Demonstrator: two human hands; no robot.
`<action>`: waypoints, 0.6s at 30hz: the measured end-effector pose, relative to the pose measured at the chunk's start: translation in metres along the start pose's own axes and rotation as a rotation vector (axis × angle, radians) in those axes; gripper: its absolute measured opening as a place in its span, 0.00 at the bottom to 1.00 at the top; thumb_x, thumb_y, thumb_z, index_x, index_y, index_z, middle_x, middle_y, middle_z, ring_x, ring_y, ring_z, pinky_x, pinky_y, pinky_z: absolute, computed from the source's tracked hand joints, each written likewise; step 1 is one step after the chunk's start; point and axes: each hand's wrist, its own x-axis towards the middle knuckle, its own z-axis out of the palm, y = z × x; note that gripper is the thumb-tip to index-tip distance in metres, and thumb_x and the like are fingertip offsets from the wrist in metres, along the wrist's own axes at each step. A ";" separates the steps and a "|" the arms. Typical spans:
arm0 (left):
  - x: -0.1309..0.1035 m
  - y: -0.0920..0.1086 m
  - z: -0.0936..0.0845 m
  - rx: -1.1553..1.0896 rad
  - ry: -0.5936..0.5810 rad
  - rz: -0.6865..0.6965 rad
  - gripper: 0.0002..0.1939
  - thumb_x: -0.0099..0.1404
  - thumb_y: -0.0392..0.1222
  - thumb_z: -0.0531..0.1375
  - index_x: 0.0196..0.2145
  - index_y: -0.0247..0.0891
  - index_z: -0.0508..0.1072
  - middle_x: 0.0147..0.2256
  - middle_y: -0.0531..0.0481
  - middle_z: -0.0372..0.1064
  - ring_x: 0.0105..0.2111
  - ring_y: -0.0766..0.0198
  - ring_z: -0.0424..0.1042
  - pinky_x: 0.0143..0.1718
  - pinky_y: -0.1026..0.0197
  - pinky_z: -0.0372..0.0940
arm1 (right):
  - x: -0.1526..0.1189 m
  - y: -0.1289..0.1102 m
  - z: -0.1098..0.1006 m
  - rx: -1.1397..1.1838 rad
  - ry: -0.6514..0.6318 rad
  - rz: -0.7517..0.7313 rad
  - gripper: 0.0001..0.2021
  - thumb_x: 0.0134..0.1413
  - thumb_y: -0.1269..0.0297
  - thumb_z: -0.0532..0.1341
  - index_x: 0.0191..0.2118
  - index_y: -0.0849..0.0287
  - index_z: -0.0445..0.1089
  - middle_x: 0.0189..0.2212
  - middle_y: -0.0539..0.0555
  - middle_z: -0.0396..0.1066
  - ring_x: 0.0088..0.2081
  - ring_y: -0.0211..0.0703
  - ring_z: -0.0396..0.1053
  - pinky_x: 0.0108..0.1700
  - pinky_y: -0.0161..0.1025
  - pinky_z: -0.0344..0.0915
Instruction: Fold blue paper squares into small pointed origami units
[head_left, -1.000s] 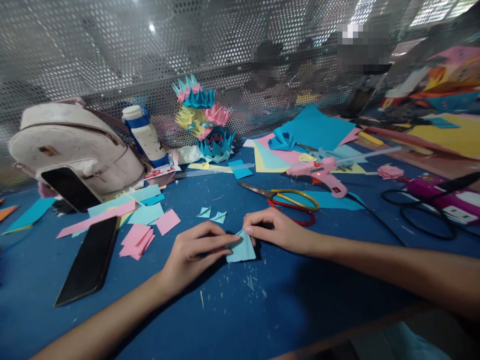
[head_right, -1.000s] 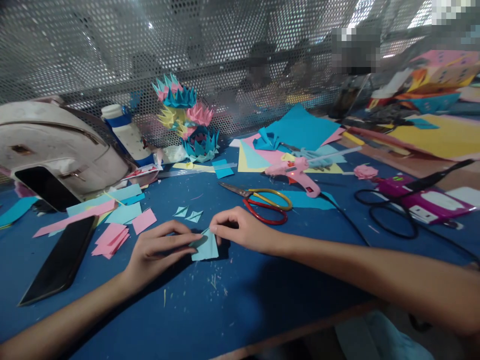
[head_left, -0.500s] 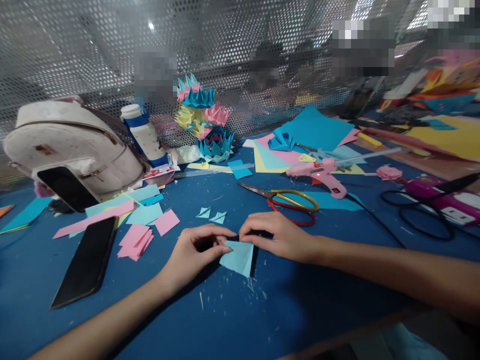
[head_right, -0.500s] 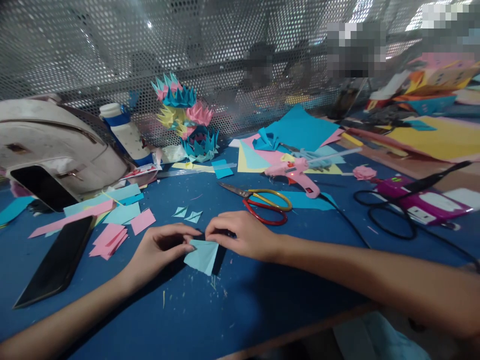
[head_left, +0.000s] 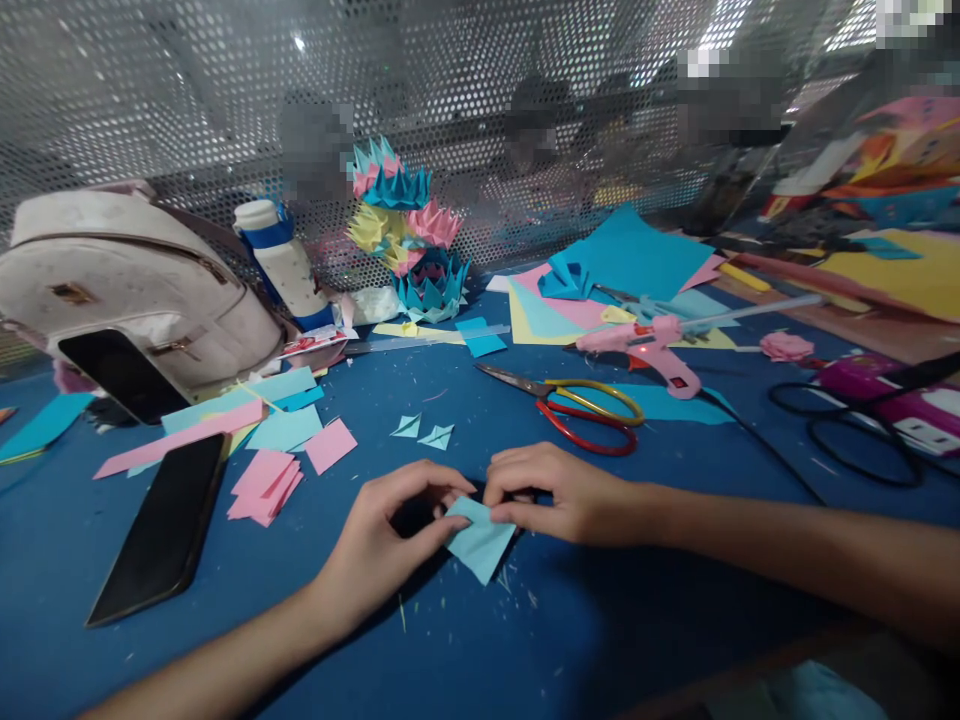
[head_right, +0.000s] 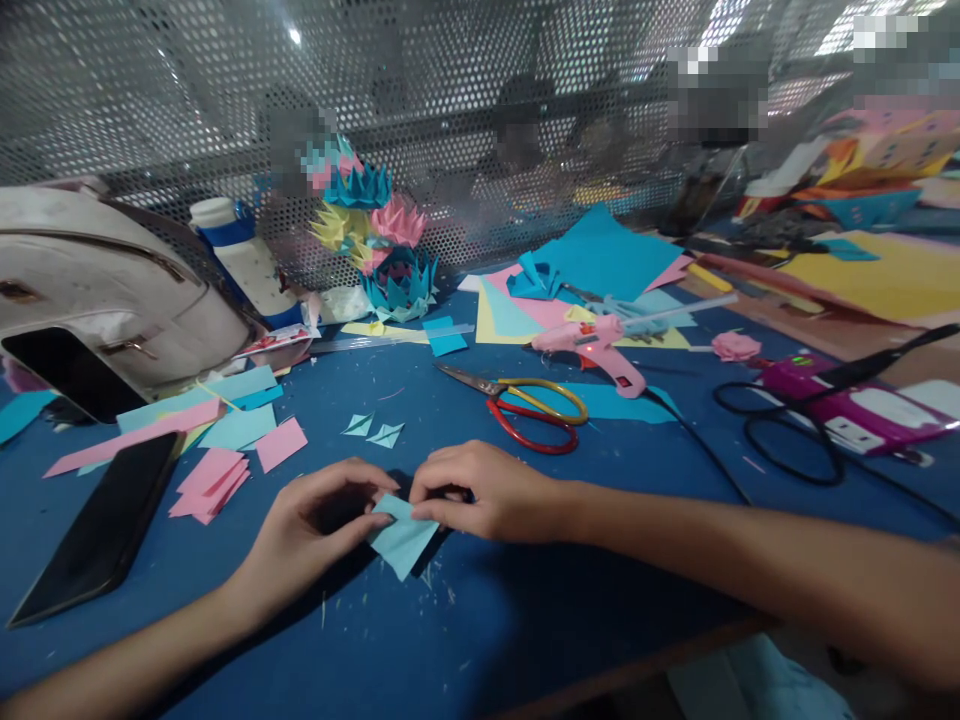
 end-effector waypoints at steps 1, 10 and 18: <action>0.000 0.000 0.000 0.007 -0.005 0.008 0.07 0.64 0.34 0.66 0.41 0.41 0.78 0.35 0.52 0.76 0.31 0.67 0.73 0.35 0.67 0.68 | 0.000 0.000 0.000 0.035 -0.003 0.026 0.11 0.67 0.63 0.57 0.35 0.60 0.72 0.27 0.50 0.68 0.30 0.36 0.62 0.34 0.33 0.57; 0.001 0.002 -0.003 0.033 -0.042 0.077 0.09 0.66 0.32 0.65 0.41 0.43 0.82 0.35 0.53 0.79 0.34 0.68 0.76 0.36 0.69 0.67 | 0.002 -0.002 -0.002 0.025 -0.094 0.057 0.12 0.69 0.62 0.55 0.33 0.60 0.68 0.28 0.49 0.65 0.33 0.37 0.62 0.36 0.34 0.55; 0.001 -0.002 -0.002 0.006 0.053 -0.052 0.05 0.65 0.35 0.64 0.31 0.39 0.79 0.29 0.53 0.78 0.29 0.69 0.74 0.33 0.69 0.64 | 0.001 -0.004 0.003 -0.085 -0.062 0.033 0.09 0.63 0.59 0.62 0.37 0.60 0.71 0.29 0.50 0.69 0.34 0.37 0.64 0.35 0.34 0.56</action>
